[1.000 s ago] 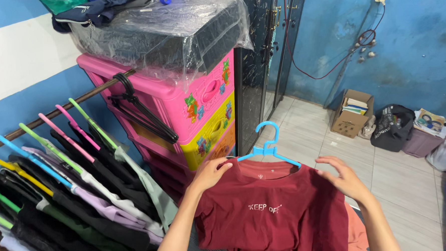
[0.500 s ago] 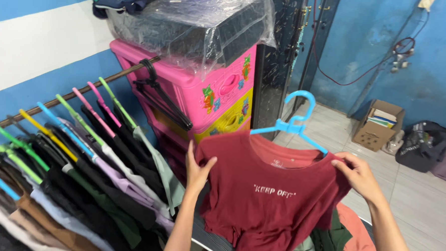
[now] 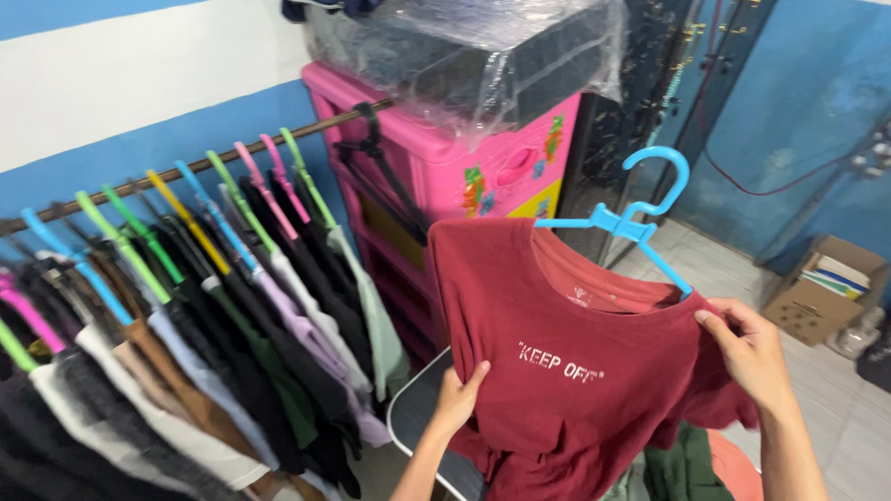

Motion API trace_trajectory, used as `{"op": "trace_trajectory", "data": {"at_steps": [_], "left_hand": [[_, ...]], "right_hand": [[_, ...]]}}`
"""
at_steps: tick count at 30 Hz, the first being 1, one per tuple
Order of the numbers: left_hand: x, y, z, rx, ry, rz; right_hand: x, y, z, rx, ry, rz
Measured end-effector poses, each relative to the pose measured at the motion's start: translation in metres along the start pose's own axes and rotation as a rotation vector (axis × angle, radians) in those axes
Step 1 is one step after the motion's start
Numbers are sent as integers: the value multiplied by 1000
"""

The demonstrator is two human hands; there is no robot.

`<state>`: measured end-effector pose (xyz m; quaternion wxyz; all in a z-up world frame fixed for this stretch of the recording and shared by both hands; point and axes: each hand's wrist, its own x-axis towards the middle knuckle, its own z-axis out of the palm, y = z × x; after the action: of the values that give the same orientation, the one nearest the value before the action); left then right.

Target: The person hangs several t-shirts on a clothing rack. They pick up each shirt, place it on a hanger, and then hang it on the rack.

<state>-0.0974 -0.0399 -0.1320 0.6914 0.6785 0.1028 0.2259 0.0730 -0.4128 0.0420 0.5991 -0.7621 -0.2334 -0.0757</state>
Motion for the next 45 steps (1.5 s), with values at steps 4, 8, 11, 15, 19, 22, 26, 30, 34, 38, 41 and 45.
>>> {"op": "trace_trajectory", "data": {"at_steps": [4,8,11,15,19,22,26,30,34,38,41,45], "left_hand": [[-19,49,-41,-15,78,13],[-45,101,-88,-11,124,44],[-67,133,-127,-34,169,71],[-102,161,-186,23,219,124],[-145,178,-240,53,343,108],[-182,191,-275,44,441,75],[-228,202,-318,116,515,47],[-264,200,-351,164,559,53],[-279,187,-381,237,603,72],[-286,165,-403,169,677,40],[-289,147,-418,101,761,-55],[-286,119,-436,58,800,47]], "right_hand": [[12,-9,25,46,-39,-78],[21,-30,63,39,-45,-58],[25,-59,99,101,-98,-79],[20,-104,155,161,-182,-118],[6,-138,216,176,-271,-173],[-10,-156,259,204,-333,-185],[-32,-174,308,170,-380,-252],[-47,-188,350,300,-476,-235],[-50,-203,377,328,-517,-253],[-42,-206,390,314,-552,-243],[-25,-202,392,247,-560,-325],[-5,-195,390,226,-603,-356]]}}
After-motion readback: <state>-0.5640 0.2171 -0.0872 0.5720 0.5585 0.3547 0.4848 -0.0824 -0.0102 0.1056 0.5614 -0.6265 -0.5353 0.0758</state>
